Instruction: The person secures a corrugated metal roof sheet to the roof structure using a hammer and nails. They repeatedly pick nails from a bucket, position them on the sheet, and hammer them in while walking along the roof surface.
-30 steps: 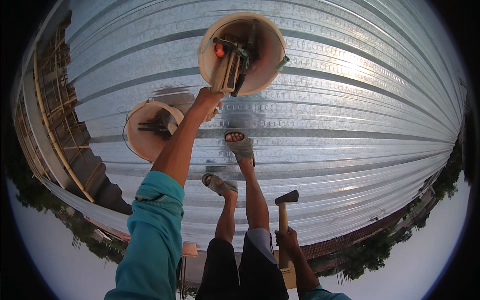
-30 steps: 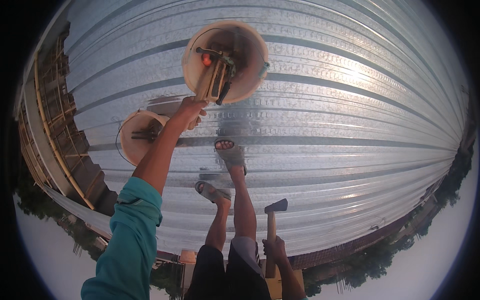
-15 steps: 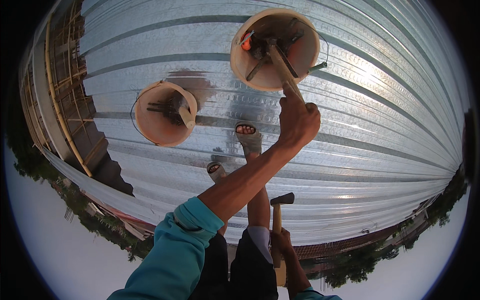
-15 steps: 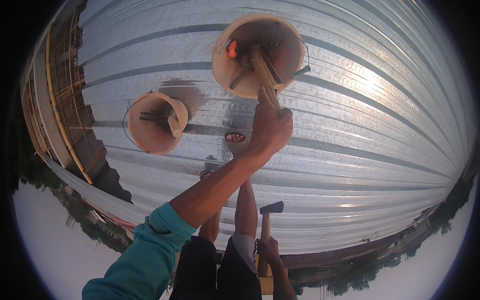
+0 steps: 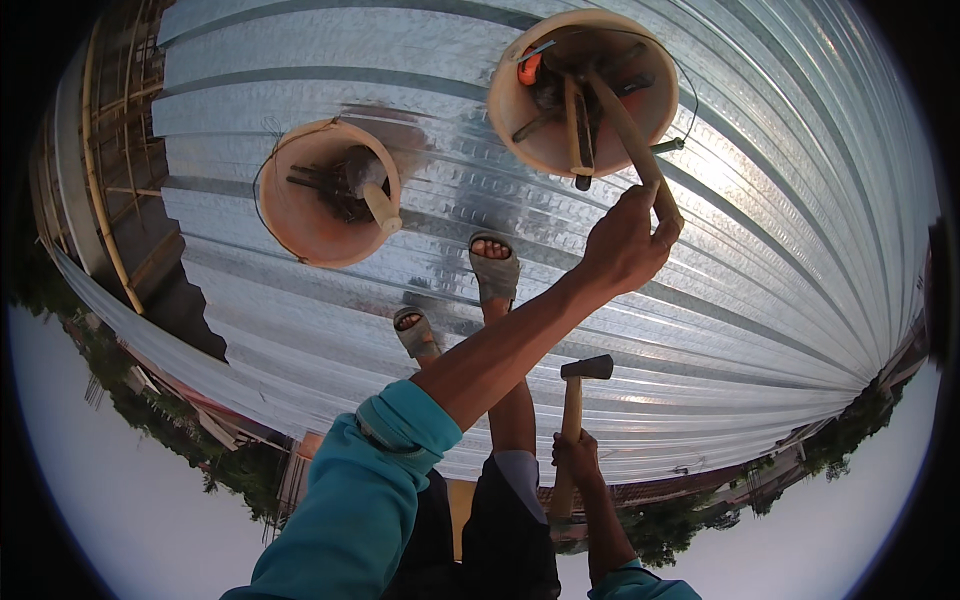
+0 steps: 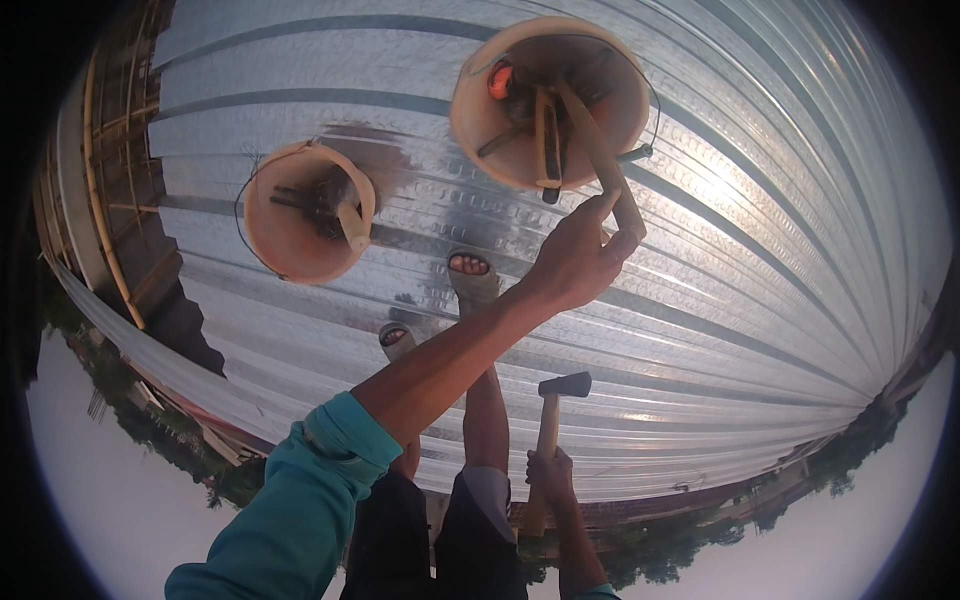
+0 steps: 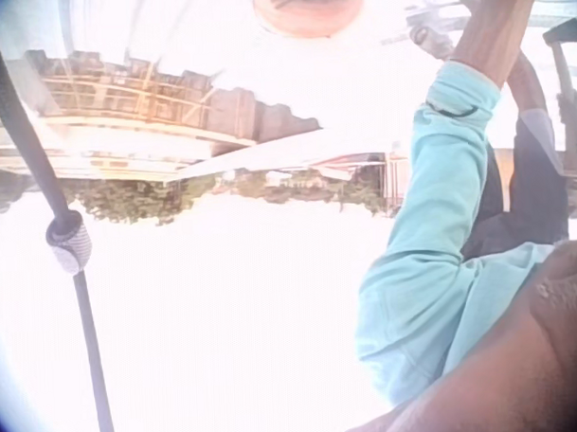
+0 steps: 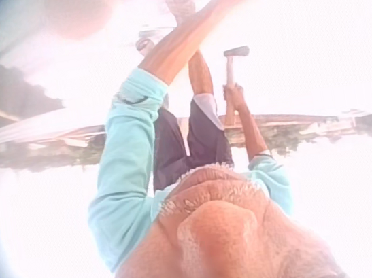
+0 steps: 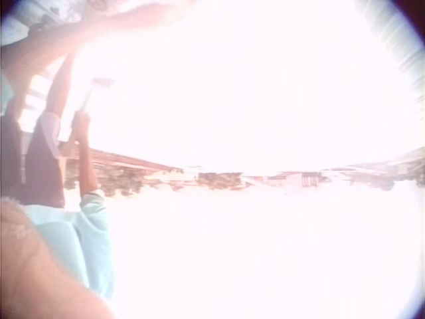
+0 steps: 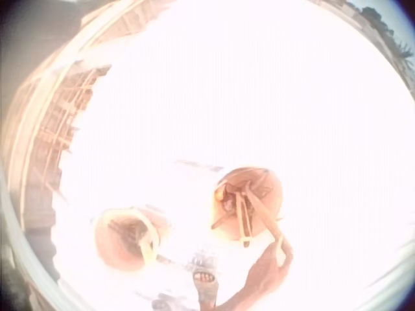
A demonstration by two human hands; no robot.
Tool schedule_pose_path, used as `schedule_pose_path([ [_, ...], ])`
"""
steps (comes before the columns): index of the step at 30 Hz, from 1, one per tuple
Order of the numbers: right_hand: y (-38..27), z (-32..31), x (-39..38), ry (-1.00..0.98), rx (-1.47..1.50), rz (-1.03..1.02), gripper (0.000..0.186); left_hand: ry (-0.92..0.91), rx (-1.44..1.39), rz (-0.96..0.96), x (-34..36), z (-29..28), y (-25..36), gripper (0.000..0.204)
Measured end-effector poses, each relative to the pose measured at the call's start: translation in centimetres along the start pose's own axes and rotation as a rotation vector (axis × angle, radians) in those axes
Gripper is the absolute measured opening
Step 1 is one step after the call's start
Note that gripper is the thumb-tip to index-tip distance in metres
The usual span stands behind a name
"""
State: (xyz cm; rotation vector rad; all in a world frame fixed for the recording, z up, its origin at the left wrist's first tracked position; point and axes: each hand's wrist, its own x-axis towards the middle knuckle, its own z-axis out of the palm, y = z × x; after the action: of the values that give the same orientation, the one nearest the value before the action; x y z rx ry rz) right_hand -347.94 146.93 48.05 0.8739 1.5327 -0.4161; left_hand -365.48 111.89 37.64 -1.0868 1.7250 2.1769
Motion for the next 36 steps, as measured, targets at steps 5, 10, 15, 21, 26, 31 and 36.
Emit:
schedule_pose_path([
  [5, 0.2, -0.6, 0.8, -0.002, -0.024, 0.008, 0.019, 0.169, -0.184, 0.075, -6.0, -3.8, -3.7, 0.039],
  [10, 0.5, 0.0, 0.4, 0.001, -0.074, 0.058, 0.018, 0.784, -0.048, -0.06, -11.5, -15.4, -12.0, 0.025],
  [15, -1.1, 1.2, 0.0, 0.028, -0.379, 0.038, 0.018, 0.824, 0.316, -0.417, -12.4, -28.3, -19.8, 0.051],
  [21, -1.7, 1.5, 0.9, 0.054, -0.427, 0.017, 0.019, 0.892, -0.55, -0.31, -6.5, -25.0, -19.9, 0.058],
  [26, -2.8, 1.3, -0.2, 0.104, -0.472, 0.029, 0.02, 0.816, -1.199, -0.228, -9.3, -29.7, -13.3, 0.041],
  [31, -3.8, -0.5, 1.5, 0.141, -0.427, -0.027, 0.021, 0.76, -0.925, -0.051, -13.2, -38.1, -10.4, 0.071],
  [36, -4.2, 0.0, 3.0, 0.135, -0.362, -0.048, 0.021, 0.58, -0.453, -0.131, -14.7, -41.0, -15.9, 0.041],
])
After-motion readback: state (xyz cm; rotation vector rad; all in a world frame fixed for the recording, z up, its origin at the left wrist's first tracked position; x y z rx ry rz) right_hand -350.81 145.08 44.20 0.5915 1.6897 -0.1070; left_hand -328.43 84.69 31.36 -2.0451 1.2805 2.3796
